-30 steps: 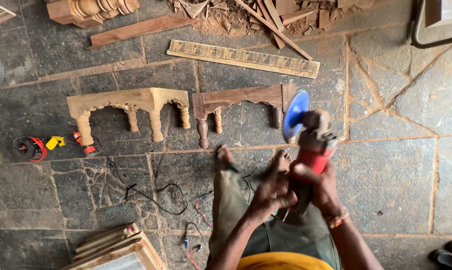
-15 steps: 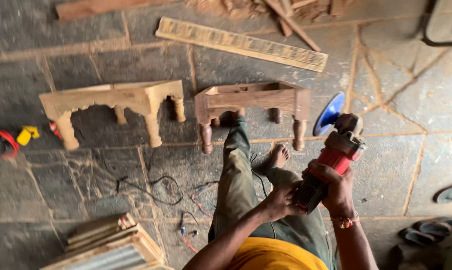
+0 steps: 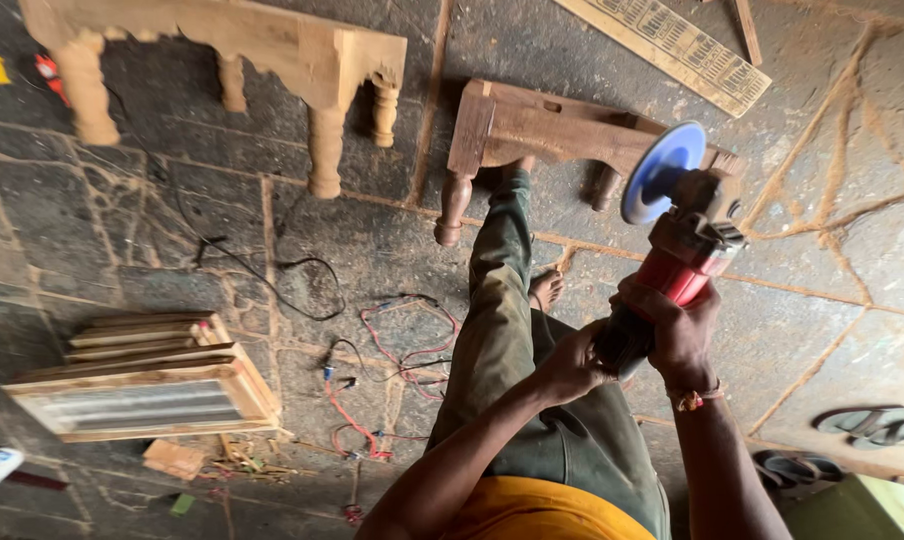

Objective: The person uses an electric sander to smooth the surface of a wooden stool. The person holds the sander with both hands and moves it across the top and legs of the stool.

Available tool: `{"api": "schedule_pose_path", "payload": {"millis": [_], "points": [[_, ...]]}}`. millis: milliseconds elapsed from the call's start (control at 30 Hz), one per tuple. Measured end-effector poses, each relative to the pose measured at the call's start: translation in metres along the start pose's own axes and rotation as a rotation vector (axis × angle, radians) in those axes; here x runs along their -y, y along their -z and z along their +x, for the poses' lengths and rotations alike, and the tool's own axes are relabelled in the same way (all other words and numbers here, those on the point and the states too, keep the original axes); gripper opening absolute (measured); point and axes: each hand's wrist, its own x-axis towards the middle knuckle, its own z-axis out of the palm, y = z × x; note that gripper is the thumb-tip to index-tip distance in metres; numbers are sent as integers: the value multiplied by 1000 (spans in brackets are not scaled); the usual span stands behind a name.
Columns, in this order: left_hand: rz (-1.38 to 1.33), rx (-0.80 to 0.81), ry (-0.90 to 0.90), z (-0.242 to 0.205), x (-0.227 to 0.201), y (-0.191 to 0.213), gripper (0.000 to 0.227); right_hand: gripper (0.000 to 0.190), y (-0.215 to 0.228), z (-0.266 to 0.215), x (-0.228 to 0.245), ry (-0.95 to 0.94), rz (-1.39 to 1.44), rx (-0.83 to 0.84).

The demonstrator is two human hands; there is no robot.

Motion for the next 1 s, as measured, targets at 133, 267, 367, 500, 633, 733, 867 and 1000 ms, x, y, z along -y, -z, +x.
{"api": "schedule_pose_path", "payload": {"millis": [133, 267, 367, 500, 633, 733, 867, 1000], "points": [[1, 18, 34, 8, 8, 16, 74, 38, 0, 10, -14, 26, -137, -14], [-154, -148, -203, 26, 7, 32, 58, 53, -2, 23, -31, 168, -338, -10], [-506, -131, -350, 49, 7, 26, 41, 55, -4, 32, -50, 311, -549, 35], [-563, -303, -332, 79, 6, 28, 55, 61, -25, 50, -79, 622, -720, 75], [-747, -338, -381, 93, 10, 51, 59, 57, -55, 69, -99, 443, -565, 165], [-777, -403, -408, 99, 10, 71, 59, 55, -73, 80, -100, 520, -919, 157], [-835, -481, -422, 102, 12, 85, 59, 53, -89, 87, -103, 644, -966, 220], [-860, -450, -410, 106, 12, 87, 62, 56, -85, 96, -111, 694, -956, 246]]}}
